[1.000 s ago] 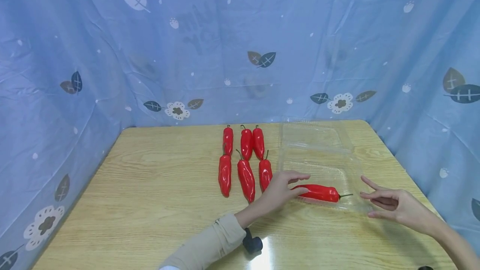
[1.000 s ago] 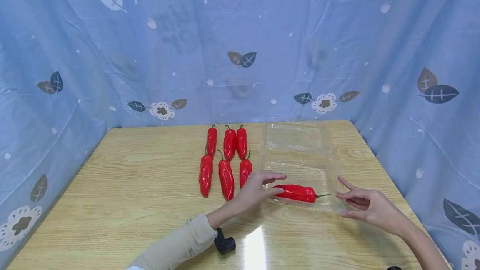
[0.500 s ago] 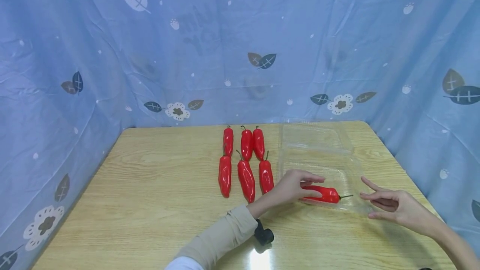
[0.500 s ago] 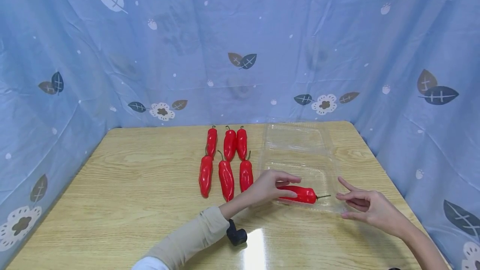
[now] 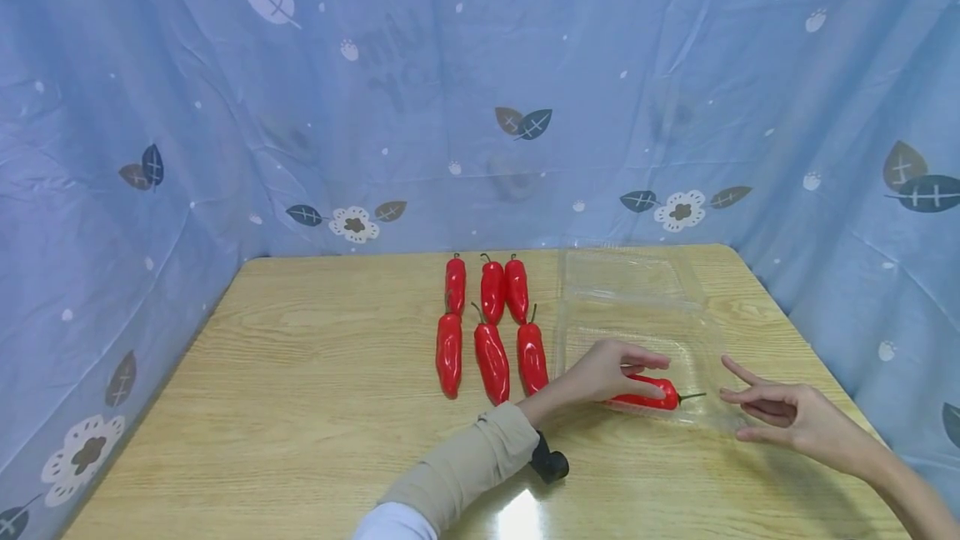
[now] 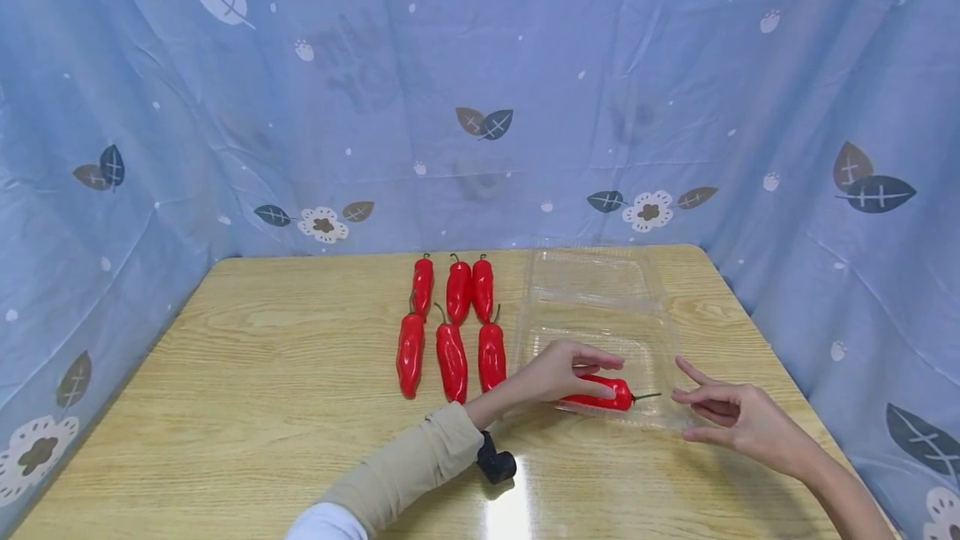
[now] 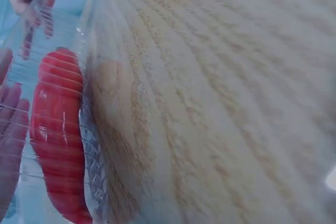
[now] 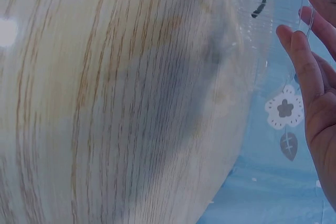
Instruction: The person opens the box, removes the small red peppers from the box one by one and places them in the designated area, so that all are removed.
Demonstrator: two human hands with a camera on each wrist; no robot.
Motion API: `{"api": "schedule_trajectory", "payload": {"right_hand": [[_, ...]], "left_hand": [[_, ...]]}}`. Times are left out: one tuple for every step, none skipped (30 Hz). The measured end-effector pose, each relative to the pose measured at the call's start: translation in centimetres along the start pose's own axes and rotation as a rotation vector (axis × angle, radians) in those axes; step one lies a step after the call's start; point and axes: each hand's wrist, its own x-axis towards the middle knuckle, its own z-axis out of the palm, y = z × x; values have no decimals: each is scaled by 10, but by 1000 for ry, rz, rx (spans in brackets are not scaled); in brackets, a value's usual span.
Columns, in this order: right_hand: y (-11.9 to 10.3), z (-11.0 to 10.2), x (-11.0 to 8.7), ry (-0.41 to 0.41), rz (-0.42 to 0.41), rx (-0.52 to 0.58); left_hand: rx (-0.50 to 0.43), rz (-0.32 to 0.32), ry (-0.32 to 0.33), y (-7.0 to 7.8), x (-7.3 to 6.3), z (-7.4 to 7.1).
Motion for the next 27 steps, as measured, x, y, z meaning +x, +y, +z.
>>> {"api": "schedule_trajectory", "payload": {"right_hand": [[0,0,0,-3,5,6],[0,0,0,-7,8,8],[0,0,0,-8,11,10],[0,0,-1,-11,10,12],[0,0,-1,-7,10,10],[0,0,-1,-4,9,8],[1,0,-1,0,6,8],[1,0,-1,4,2,4],[1,1,-1,6,-1,1],[1,1,-1,6,-4,1],[2,2,-1,6,-4,4],[2,2,0,4,-4,9],[2,2,0,4,-3,9],[2,3,0,4,-3,5],[2,3,0,5,-2,4],[2,3,0,7,2,1],[1,3,0,11,2,-5],[1,2,0,14,2,-10],[1,2,0,16,1,-13],[1,2,0,16,-2,-11],[1,2,0,14,-4,-6],[2,2,0,11,-7,0],[2,2,0,9,-11,8],[2,2,0,7,-12,16],[2,1,0,6,-14,20],[2,1,0,5,-16,25],[2,1,0,5,-16,28]], "left_hand": [[-1,1,-6,0,2,1],[2,2,-14,0,4,2],[10,6,-23,0,6,2],[12,9,-32,-1,7,3],[16,14,-40,-1,9,3],[18,19,-47,-1,10,3],[24,18,-51,-1,12,3],[29,17,-53,-2,13,4],[30,12,-53,-2,14,4],[50,3,-53,-3,15,4],[71,-2,-56,-4,16,5],[94,-4,-63,-5,17,6],[118,-8,-75,-6,17,6],[151,-11,-88,-7,18,7],[199,-9,-106,-7,18,7],[251,-2,-128,-8,19,7],[287,10,-151,-8,20,8],[324,25,-171,-8,20,8],[360,38,-190,-7,21,8],[395,55,-204,-7,21,8],[424,71,-216,-7,22,8],[441,82,-223,-7,22,9],[455,92,-224,-6,22,9],[470,101,-225,-6,23,10],[475,104,-223,-7,24,10],[473,109,-221,-7,25,11],[479,117,-220,-8,26,11]]}}
